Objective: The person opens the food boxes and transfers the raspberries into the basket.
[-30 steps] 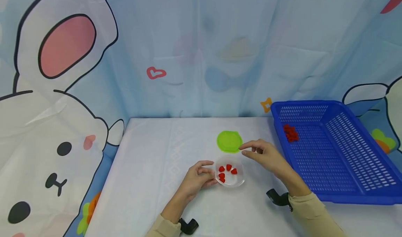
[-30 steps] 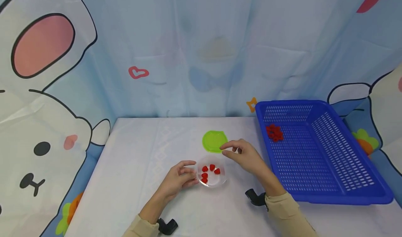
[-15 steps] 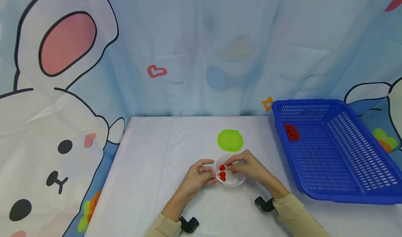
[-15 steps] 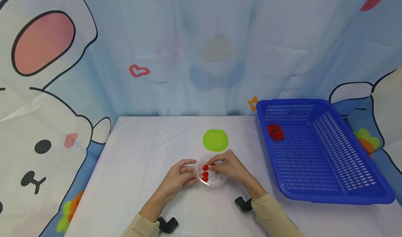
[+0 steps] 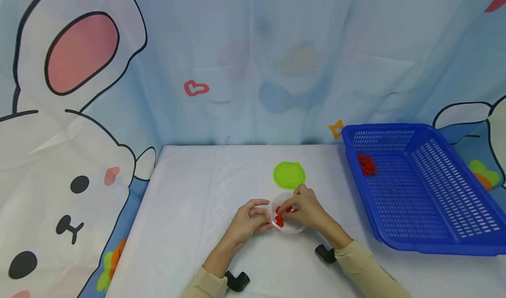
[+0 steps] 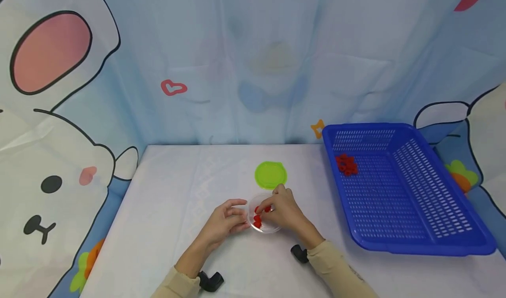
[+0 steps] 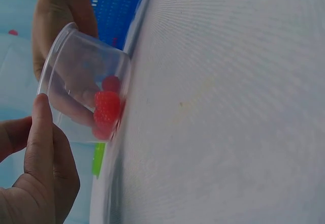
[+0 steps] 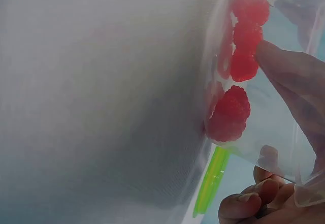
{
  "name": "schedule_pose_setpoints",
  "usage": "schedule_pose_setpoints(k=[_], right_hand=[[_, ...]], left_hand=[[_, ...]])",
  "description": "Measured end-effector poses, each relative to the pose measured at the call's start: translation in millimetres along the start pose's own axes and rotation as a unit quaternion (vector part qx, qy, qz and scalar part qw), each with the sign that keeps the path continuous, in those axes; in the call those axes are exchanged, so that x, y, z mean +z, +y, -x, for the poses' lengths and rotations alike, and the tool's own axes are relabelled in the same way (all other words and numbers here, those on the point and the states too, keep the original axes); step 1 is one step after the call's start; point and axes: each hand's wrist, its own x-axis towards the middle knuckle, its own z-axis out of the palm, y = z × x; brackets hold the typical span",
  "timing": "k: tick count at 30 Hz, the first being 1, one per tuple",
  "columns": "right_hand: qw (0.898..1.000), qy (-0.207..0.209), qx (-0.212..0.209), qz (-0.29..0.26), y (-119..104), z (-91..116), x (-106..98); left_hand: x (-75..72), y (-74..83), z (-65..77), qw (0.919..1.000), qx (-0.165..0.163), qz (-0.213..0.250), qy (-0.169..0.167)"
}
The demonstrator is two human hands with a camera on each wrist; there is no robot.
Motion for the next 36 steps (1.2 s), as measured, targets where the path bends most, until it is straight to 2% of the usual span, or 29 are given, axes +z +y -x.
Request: schedule_pose_setpoints(k=[6, 14, 25, 31, 36], right_hand=[[0.998, -0.005, 0.009, 0.058, -6.0, -0.4, 0.2], [0.998, -0.006, 0.021, 0.061, -7.6, -1.6, 0.5], [0.999, 0.002, -0.017, -0.030, 2.7, -0.7, -2.6], [0.996, -0.024, 0.004, -0.087, 6.7, 0.9, -7.0], [0.992, -0.016, 0.026, -0.119, 7.5, 3.8, -15.3]], left_hand=[[-0.3, -1.0, -0.4, 1.0000, 0.000, 0.001, 0.000], [-1.5, -1.5, 0.2, 1.0000, 0.004, 0.004, 0.001], [0.6, -1.1, -0.1, 0.9999, 0.001, 0.012, 0.000], [0.5, -1.1, -0.7, 0.9999, 0.000, 0.013, 0.002], [-0.6, -0.4, 0.6, 0.9999, -0.003, 0.007, 0.009]])
